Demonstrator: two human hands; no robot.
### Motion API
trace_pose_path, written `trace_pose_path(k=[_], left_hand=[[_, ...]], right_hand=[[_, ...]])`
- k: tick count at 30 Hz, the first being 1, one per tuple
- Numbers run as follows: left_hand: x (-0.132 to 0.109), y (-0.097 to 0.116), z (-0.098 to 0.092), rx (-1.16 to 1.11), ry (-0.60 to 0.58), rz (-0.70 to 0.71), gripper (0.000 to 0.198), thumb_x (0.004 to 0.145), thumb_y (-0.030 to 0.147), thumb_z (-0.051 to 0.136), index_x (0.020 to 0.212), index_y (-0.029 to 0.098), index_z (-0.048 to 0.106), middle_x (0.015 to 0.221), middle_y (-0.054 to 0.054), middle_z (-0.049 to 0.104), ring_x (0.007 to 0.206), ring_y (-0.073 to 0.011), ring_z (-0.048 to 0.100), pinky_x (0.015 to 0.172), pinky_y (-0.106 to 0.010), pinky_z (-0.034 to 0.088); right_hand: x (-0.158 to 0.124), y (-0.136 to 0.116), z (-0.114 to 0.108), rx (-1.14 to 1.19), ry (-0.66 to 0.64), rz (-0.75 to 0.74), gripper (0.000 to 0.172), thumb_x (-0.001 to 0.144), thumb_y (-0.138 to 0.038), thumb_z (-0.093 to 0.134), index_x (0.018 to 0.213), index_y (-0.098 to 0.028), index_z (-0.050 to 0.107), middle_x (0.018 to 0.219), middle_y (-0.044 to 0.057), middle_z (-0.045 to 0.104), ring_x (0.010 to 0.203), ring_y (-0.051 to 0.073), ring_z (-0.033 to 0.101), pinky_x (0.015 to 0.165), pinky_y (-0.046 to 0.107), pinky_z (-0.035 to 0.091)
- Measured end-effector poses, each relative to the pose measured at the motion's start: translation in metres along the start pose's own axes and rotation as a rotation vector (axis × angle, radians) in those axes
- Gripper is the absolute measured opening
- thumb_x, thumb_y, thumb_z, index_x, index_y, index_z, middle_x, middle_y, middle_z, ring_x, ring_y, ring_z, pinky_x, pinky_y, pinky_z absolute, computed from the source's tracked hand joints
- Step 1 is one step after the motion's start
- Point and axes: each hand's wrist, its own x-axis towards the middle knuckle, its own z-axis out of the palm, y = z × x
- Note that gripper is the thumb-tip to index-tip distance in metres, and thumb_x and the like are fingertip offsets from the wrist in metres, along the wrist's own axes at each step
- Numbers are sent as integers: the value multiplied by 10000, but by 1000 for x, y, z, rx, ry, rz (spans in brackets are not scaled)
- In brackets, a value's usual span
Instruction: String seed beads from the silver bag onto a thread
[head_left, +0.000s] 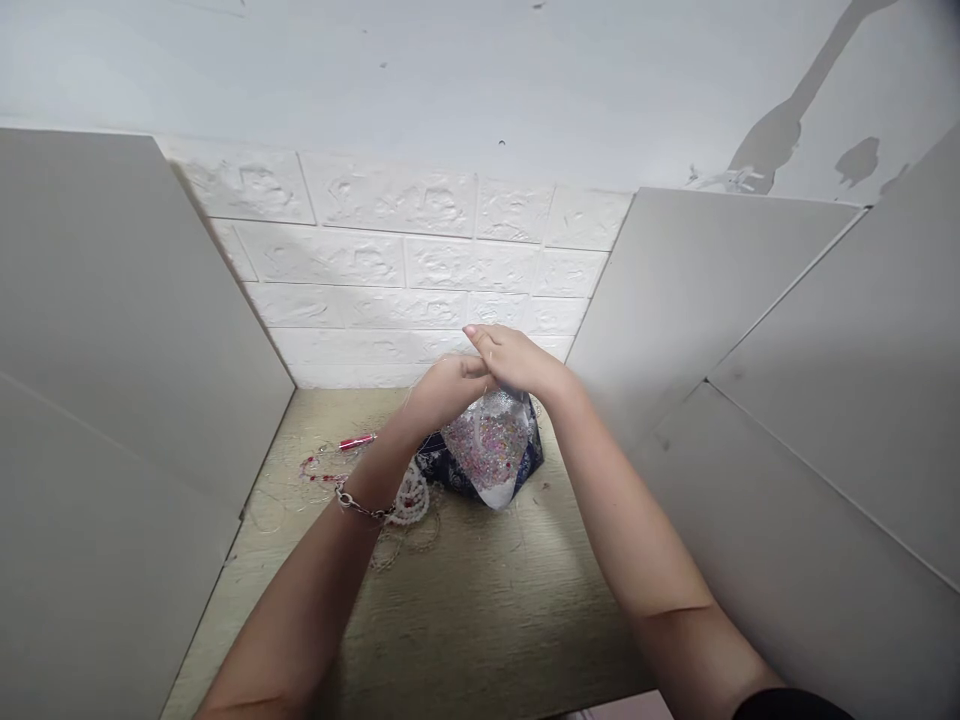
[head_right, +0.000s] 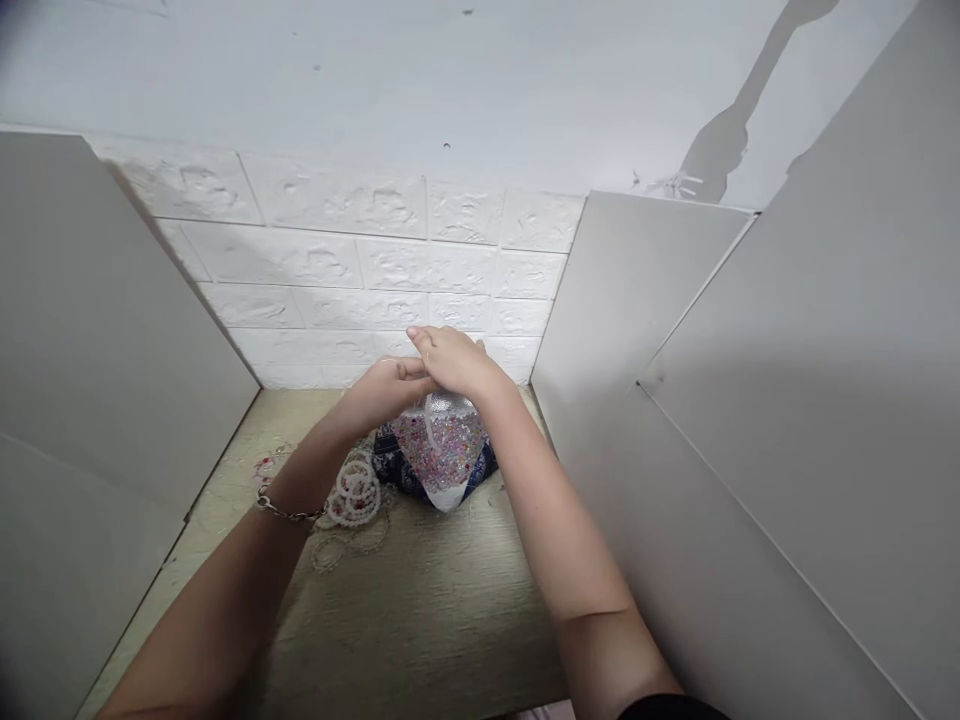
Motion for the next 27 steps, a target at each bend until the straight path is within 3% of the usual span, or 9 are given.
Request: trace_pose_path(k=[4, 9, 12, 15, 18, 21, 25, 27], left_hand=[[0, -1, 1, 87, 49, 7, 270, 698, 288, 471, 505, 128, 569, 422, 57, 360, 427, -53, 291, 426, -196, 241], [-2, 4, -3, -25, 80, 57, 230, 711, 302, 509, 662, 154, 678, 654, 5, 645, 610, -101, 529, 579, -220, 396], [-5, 11, -5, -147, 78, -9, 213, 709, 315, 550, 736, 161, 697, 716, -12, 676, 620, -101, 555, 606, -229, 424], [-8, 19, -4, -155, 161, -72, 190, 692, 312, 588, 737, 167, 702, 659, -1, 655, 486, -73, 478, 499, -221, 386], [-8, 21, -5, -166, 246, -95, 181, 688, 305, 597, 765, 182, 705, 651, 8, 640, 417, -48, 403, 433, -214, 334], [-7, 17, -10, -245, 333, -107, 219, 677, 344, 606, 789, 180, 700, 590, 21, 594, 376, -34, 344, 380, -203, 276], [-5, 7, -24, -450, 428, -56, 254, 672, 363, 605, 802, 158, 679, 386, 79, 348, 339, -32, 245, 354, -191, 233], [-6, 3, -31, -531, 451, -28, 226, 680, 330, 602, 799, 148, 664, 368, 98, 260, 332, -29, 203, 351, -186, 225]], right_hand=[[-8, -2, -1, 196, -72, -41, 475, 861, -506, 288, 933, -149, 593, 1028, 87, 593, 996, 175, 509, 944, 368, 337], [-12, 32, 3, 689, -482, -272, 532, 718, -483, 566, 1141, -166, 509, 1168, 82, 526, 1081, 163, 471, 991, 323, 312], [-10, 61, 15, 754, -653, -186, 733, 571, -315, 729, 1227, -179, 431, 1213, 88, 494, 1115, 162, 450, 989, 313, 315], [-10, 76, 33, 595, -792, -42, 640, 600, -214, 696, 1199, -178, 471, 1189, 77, 520, 1105, 159, 462, 958, 301, 343], [-11, 77, 50, 487, -821, 6, 394, 625, -190, 662, 1012, -145, 599, 1019, 49, 611, 985, 153, 534, 916, 288, 372], [-13, 78, 59, 610, -781, 91, 153, 646, -200, 643, 781, -131, 625, 777, 9, 632, 790, 117, 579, 821, 266, 425], [-18, 86, 62, 949, -673, 237, 149, 661, -240, 650, 681, -118, 567, 581, -40, 544, 546, 56, 519, 619, 214, 453], [-21, 90, 61, 1065, -642, 244, 172, 654, -236, 665, 684, -112, 550, 601, -41, 535, 546, 52, 522, 616, 214, 463]])
